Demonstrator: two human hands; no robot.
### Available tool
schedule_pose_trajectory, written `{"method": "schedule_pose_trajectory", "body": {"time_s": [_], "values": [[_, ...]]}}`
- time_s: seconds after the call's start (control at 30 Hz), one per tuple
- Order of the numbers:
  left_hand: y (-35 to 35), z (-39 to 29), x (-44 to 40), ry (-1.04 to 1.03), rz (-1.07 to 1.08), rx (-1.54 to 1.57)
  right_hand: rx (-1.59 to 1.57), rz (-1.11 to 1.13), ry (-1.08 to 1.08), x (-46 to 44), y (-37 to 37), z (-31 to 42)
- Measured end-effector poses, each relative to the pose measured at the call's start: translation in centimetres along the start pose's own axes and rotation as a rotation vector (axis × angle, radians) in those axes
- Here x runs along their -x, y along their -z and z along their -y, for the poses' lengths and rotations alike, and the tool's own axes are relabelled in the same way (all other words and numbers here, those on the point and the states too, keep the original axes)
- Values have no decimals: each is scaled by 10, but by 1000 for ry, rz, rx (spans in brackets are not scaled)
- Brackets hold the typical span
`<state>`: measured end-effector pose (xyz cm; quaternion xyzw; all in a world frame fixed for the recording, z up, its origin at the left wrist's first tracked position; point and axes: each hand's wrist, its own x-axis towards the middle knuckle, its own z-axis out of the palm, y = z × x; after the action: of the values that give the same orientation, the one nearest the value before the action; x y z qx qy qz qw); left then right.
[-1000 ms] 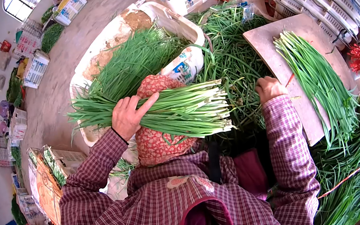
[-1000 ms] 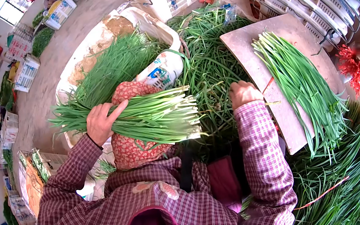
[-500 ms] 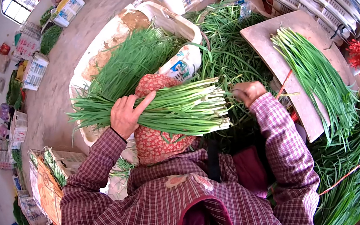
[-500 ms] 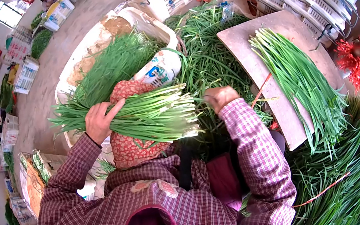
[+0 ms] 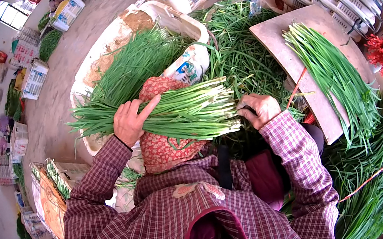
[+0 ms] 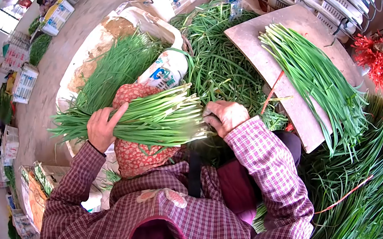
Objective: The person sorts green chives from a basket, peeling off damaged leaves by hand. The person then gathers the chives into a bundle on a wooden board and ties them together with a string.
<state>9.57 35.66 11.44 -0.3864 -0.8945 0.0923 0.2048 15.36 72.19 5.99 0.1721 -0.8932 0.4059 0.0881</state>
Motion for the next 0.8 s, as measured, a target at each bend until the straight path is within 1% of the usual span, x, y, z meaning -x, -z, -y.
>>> {"method": "schedule_pose_trajectory", "body": {"time_s": [0.03, 0.1, 0.17, 0.2, 0.23, 0.3, 0.37, 0.43, 0.47, 0.5, 0.57, 0.63, 0.67, 0.73, 0.77, 0.8], "values": [[-1, 0, 0, 1, 8, -1, 78, -51, 9, 2, 3, -7], [-2, 0, 0, -1, -12, 24, 344, -161, -189, 10, 20, -22], [-4, 0, -1, -1, -34, 49, 616, 43, -525, 21, 46, -40], [-4, 0, 0, -1, -41, 52, 727, 82, -580, 29, 48, -54], [-5, 0, -1, 0, -49, 54, 659, 89, -536, 32, 49, -47], [-2, -2, -3, 5, -45, 61, 306, 3, -315, 37, 34, -24], [-1, -3, -3, 14, -42, 62, -2, 45, -172, 32, 9, -7], [0, -4, -3, 14, -44, 54, -256, 278, -407, 26, -13, 0], [-1, -3, -3, 18, -42, 48, -210, 273, -397, 27, -19, -4], [-3, -1, -2, 9, -38, 30, -138, 173, -262, 32, -26, -17], [-1, -1, 0, 7, -28, 7, 13, -31, 42, 36, -15, -36], [3, -4, -3, 6, -36, 37, 334, -112, -76, 46, 2, -54], [2, -4, -2, 10, -30, 23, 564, 63, -350, 47, 17, -63], [1, -3, -2, 15, -36, 16, 808, 87, -529, 49, 34, -63], [1, -4, -1, 13, -38, 14, 816, -63, -433, 44, 47, -31], [1, -3, -1, 12, -29, 10, 666, -131, -349, 33, 50, -15]]}}
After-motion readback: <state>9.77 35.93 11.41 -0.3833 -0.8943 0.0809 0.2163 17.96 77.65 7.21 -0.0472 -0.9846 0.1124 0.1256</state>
